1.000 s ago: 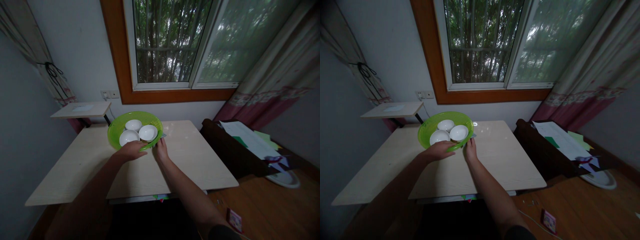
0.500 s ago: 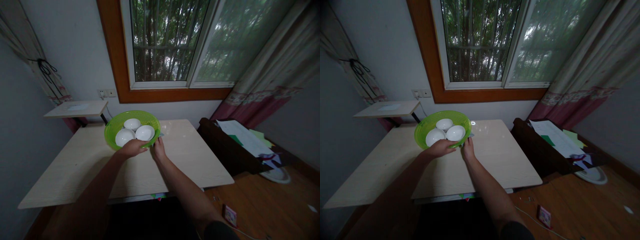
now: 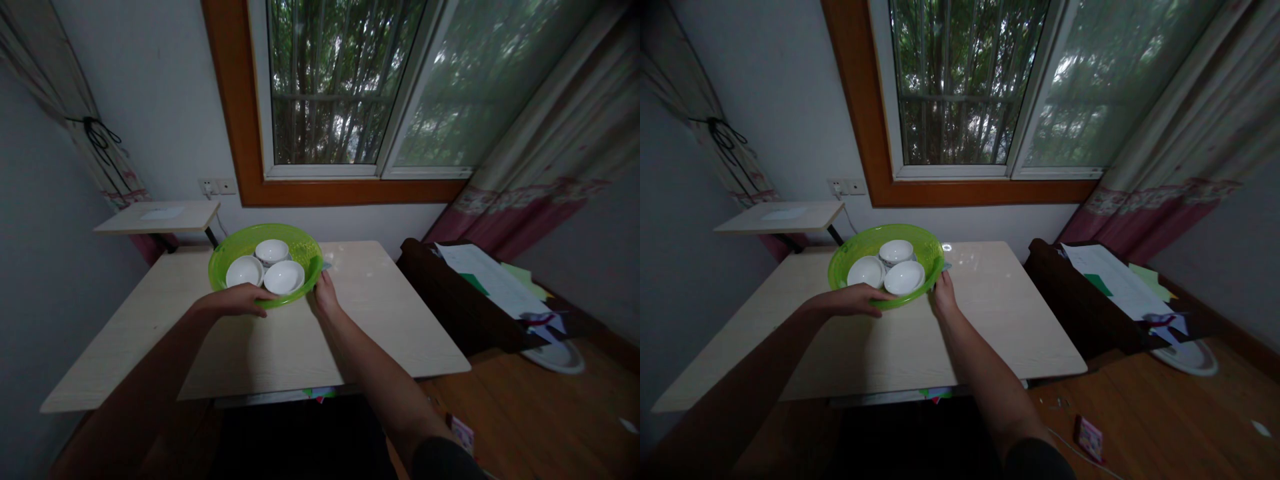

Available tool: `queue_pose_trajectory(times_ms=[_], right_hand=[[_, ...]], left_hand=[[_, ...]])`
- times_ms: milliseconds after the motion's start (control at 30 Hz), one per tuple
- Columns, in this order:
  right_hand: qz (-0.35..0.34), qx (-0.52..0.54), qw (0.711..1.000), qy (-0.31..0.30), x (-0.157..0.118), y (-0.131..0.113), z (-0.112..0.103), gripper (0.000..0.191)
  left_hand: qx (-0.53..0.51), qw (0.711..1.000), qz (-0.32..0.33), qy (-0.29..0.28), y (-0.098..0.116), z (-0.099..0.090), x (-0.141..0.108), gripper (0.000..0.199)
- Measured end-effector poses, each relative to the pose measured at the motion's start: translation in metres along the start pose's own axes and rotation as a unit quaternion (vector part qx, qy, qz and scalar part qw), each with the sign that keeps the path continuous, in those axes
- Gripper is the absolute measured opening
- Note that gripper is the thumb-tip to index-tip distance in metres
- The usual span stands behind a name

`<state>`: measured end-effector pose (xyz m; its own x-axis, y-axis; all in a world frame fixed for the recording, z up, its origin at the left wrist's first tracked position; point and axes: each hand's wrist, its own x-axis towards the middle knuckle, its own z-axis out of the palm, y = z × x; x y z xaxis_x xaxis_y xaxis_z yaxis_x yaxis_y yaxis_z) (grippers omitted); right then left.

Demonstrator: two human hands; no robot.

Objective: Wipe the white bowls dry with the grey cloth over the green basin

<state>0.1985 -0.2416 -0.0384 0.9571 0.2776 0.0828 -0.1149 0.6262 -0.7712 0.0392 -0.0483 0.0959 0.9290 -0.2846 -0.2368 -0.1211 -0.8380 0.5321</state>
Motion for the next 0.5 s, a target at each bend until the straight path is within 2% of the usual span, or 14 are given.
queue_pose_trajectory(times_ms=[100, 200, 267, 367, 500], right_hand=[[0.001, -0.004, 1.0, 0.008, -0.002, -0.001, -0.001, 0.036], [0.002, 0.003, 1.0, 0.004, -0.004, -0.004, 0.002, 0.036], [0.004, 0.006, 1.0, -0.002, -0.006, -0.006, 0.004, 0.036], [0.011, 0.011, 1.0, -0.003, -0.007, -0.008, 0.005, 0.033], [0.017, 0.018, 1.0, -0.009, -0.01, -0.006, 0.001, 0.033]], left_hand=[[0.007, 1.0, -0.008, -0.011, 0.002, -0.002, 0.001, 0.054], [0.018, 1.0, 0.001, 0.012, 0.015, 0.003, 0.013, 0.047], [0.028, 0.998, 0.007, 0.048, 0.027, 0.01, 0.024, 0.046], [0.102, 0.986, -0.016, 0.131, 0.047, 0.017, 0.041, 0.043], [0.187, 0.957, 0.021, 0.219, 0.069, 0.022, 0.06, 0.034]])
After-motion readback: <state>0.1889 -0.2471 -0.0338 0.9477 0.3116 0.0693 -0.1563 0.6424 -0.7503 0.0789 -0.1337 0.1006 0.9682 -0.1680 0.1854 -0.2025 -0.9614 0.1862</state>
